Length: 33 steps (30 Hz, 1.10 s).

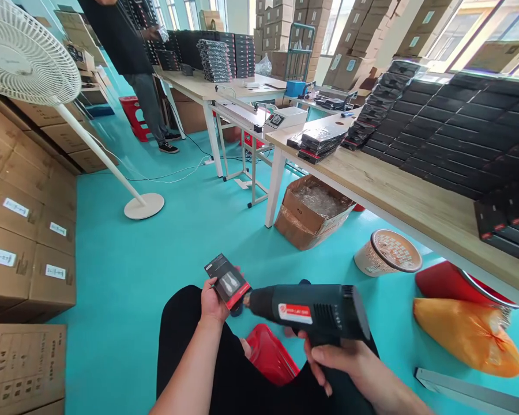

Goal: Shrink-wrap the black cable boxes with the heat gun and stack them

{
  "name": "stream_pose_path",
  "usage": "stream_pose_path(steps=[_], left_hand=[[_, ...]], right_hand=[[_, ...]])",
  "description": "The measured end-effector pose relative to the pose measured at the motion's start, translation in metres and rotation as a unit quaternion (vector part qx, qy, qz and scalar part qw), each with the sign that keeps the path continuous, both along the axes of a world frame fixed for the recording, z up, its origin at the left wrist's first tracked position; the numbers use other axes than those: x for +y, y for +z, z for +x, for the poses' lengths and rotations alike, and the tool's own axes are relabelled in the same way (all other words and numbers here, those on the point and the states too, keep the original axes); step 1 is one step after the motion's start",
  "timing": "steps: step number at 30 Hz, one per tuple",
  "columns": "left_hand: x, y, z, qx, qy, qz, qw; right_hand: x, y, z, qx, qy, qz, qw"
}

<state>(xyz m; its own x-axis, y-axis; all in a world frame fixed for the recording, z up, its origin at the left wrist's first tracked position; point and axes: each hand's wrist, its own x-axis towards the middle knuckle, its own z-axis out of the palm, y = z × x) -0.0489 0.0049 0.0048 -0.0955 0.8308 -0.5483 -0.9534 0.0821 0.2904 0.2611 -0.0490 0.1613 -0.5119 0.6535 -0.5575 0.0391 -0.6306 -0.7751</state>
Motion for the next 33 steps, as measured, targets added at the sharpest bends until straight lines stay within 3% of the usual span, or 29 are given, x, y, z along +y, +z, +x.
stream_pose_path(steps=[3,10,15,17,21,25,29,33], left_hand=[[-0.001,0.002,0.004,0.029,-0.030,0.002,0.999],[0.000,-0.001,0.014,0.093,-0.096,-0.037,0.990],[0.000,0.000,0.014,0.095,-0.078,-0.049,0.991],[0.000,-0.001,0.014,0.083,-0.080,-0.043,0.992],[0.001,-0.004,0.014,0.073,-0.079,-0.040,0.993],[0.002,-0.005,0.015,0.098,-0.071,-0.059,0.991],[0.002,-0.006,0.021,0.129,-0.090,-0.069,0.985],[0.002,-0.010,0.026,0.139,-0.099,-0.082,0.982]], right_hand=[[0.003,0.002,0.013,-0.003,-0.064,-0.027,0.998],[0.028,0.013,0.027,-0.021,-0.082,-0.014,0.996],[0.028,0.022,0.028,-0.048,0.023,-0.006,0.999],[0.023,0.021,0.023,-0.074,0.063,0.005,0.995],[0.012,0.017,0.012,-0.099,0.046,0.030,0.994],[0.013,0.016,0.007,-0.078,0.086,0.029,0.993],[0.038,0.020,-0.010,-0.106,0.018,0.082,0.991],[0.073,0.036,-0.042,-0.070,0.021,0.100,0.992]])
